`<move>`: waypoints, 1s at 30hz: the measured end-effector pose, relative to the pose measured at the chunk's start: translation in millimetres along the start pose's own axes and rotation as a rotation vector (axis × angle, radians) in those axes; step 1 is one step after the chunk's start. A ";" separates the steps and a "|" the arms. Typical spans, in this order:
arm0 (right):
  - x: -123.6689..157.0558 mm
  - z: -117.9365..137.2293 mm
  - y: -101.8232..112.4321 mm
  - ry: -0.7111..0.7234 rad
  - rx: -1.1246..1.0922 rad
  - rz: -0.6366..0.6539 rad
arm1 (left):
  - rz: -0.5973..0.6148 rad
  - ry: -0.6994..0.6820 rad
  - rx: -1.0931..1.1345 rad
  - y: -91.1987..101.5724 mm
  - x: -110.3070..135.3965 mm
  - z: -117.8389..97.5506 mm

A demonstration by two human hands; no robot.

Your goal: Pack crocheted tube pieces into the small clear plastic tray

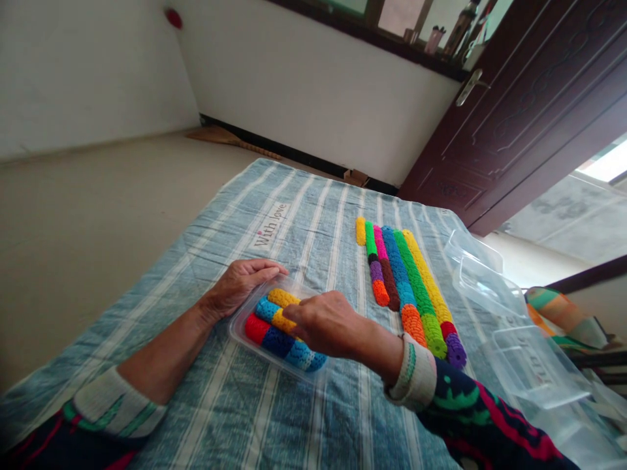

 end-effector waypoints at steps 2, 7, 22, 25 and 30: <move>4.5 -0.3 1.7 -0.009 -0.038 -0.021 | -0.001 0.004 -0.003 -0.3 0.1 -0.7; 19.6 0.9 -0.7 -0.026 -0.083 0.041 | -0.003 -0.004 -0.006 -0.3 -0.8 -0.2; 30.0 12.0 1.7 -0.065 0.172 0.171 | -0.001 -0.001 -0.011 -1.1 1.1 -2.4; 28.9 11.6 -0.2 -0.062 0.172 0.194 | 0.003 0.007 -0.003 -1.1 1.3 -2.1; 28.4 10.1 -5.5 -0.039 0.173 0.186 | 0.001 -0.003 -0.007 -0.9 1.0 -0.4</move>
Point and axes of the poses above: each hand's wrist, its own x-axis away from the middle knuckle, its own y-axis out of the back of the hand, z = x × y, the point moved 1 cm from there along -x, towards the middle knuckle, and after that the axes turned 4 degrees about -z, right-handed, at the moved point
